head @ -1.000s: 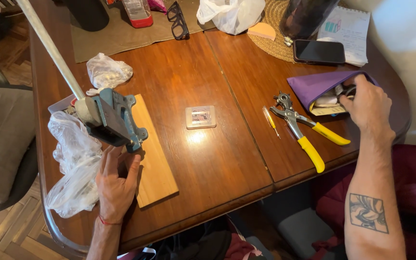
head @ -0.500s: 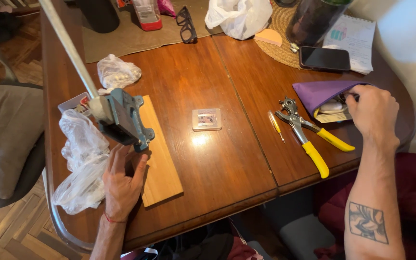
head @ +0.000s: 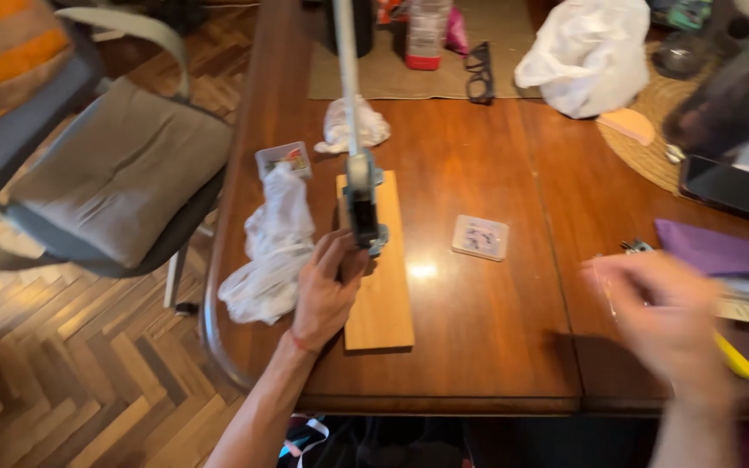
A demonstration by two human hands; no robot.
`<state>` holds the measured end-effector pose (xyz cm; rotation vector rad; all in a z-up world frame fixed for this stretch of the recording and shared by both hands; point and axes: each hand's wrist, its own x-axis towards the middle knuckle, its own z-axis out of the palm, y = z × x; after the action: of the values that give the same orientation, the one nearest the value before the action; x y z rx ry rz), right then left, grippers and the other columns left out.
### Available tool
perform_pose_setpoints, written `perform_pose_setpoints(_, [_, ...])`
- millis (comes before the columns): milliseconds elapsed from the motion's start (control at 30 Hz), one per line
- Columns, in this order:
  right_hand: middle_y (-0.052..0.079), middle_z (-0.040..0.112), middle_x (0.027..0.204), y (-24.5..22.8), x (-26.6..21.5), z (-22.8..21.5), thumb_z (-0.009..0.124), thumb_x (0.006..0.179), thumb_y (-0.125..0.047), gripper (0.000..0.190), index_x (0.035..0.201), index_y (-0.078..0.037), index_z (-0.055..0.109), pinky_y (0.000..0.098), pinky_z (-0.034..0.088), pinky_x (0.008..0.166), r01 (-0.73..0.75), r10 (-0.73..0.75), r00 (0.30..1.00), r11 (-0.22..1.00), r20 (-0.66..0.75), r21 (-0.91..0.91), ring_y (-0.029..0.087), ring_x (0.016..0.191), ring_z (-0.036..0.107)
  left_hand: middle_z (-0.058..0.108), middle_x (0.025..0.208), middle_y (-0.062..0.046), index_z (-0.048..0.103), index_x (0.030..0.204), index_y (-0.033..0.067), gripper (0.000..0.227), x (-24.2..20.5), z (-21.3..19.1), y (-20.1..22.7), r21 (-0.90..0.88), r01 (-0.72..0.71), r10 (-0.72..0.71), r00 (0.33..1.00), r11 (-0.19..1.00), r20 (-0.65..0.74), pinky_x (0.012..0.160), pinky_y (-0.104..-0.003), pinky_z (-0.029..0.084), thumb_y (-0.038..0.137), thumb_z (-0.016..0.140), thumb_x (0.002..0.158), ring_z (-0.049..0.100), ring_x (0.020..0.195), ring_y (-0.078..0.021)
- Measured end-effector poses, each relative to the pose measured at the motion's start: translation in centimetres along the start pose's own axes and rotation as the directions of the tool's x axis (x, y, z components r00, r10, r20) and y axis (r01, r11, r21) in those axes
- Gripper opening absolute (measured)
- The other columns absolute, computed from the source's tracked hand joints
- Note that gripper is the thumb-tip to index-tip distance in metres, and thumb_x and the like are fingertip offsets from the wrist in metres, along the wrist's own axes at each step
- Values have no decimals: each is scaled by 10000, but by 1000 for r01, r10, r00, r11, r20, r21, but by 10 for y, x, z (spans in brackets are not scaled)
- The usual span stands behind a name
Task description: Attaching metal hardware to a leather strap using a manual hand press
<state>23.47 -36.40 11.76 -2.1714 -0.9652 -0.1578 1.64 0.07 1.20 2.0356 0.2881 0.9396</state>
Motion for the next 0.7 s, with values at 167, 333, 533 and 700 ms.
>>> perform_pose_setpoints(167, [96,905,928,-75,31,119,744,1106,-319,178,1093,-177,851,502,683,834,115,-173,908,979,381,168,362,936,883,812,1289,-84,828,1305,148,203,-6,13,-32,68,-30,39,990,997,-136,935,-480,704,201,821,1109,858,1078,-393])
perform_pose_setpoints(333, [287,833,991,-114,71,189,597,1208,-407,290,1296,-135,650,733,620,895,117,-143,793,990,593,82,595,1027,799,811,1372,-132,805,1402,119,286,-12,-5,3,72,-23,31,994,997,-108,999,-543,697,190,794,1125,827,1192,-447])
perform_pose_setpoints(533, [122,757,697,-65,88,230,531,1264,-405,444,955,-112,657,487,633,683,53,-204,775,964,598,261,323,625,706,808,1357,-58,863,1301,118,212,-37,-61,44,345,-239,295,948,908,-120,1130,-381,662,211,819,1116,830,1310,-292])
perform_pose_setpoints(700, [42,597,687,-4,82,267,499,1286,-203,402,944,-108,687,303,515,466,-133,-233,792,837,565,531,158,455,625,740,1524,-170,771,1510,90,555,-44,-126,6,721,8,180,966,693,-183,1277,-564,478,411,870,1068,653,1514,-416])
